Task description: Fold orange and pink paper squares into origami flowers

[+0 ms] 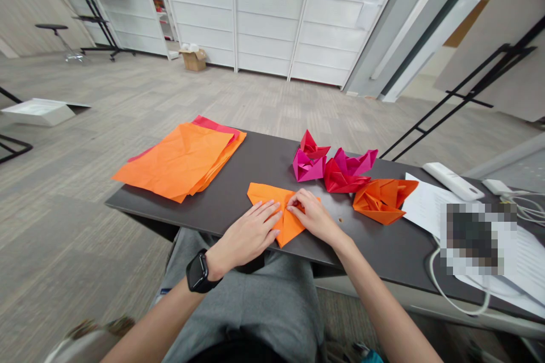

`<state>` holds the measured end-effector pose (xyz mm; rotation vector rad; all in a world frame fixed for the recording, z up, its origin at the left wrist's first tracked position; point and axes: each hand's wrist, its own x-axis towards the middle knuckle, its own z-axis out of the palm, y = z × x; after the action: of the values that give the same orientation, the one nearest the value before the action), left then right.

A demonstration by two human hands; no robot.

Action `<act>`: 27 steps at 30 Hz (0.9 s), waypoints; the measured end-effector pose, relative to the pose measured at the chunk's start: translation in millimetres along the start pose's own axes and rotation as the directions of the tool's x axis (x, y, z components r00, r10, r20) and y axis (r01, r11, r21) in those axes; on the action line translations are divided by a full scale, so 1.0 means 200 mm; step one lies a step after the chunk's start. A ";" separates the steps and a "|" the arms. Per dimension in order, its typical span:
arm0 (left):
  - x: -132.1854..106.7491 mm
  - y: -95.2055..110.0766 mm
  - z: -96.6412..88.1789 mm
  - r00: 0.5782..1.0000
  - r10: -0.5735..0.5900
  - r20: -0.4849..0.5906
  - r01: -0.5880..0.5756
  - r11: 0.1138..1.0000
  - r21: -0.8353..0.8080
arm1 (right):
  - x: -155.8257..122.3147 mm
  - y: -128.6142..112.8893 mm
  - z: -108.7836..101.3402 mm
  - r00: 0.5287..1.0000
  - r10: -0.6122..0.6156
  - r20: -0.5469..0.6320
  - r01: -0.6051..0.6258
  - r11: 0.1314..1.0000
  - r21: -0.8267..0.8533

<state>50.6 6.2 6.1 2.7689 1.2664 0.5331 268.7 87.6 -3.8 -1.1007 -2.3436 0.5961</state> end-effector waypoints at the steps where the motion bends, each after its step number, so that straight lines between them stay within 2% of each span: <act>1: 0.00 0.00 0.00 1.000 -0.003 -0.001 0.003 1.000 0.003 | 0.00 0.00 0.00 1.000 -0.001 -0.003 0.001 1.000 -0.002; 8: 0.00 0.00 0.02 0.999 -0.031 0.021 0.031 0.999 0.022 | -0.01 -0.03 0.00 0.998 -0.048 -0.030 0.046 0.997 -0.058; 16: 0.00 0.00 0.04 0.996 -0.084 0.006 0.083 0.996 0.043 | -0.08 -0.14 -0.04 0.985 -0.167 0.051 0.174 0.908 -0.381; 22: 0.00 0.00 0.05 0.994 -0.106 0.007 0.106 0.993 0.049 | -0.10 -0.13 -0.03 0.987 -0.144 0.073 0.161 0.909 -0.385; 27: 0.01 0.01 0.05 0.994 -0.103 -0.044 0.106 0.993 0.058 | -0.10 -0.15 -0.03 0.990 -0.117 0.075 0.137 0.916 -0.377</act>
<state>55.6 7.2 -2.5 2.7336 1.4501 0.5555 265.5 56.2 12.7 -1.0893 -2.6227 0.1180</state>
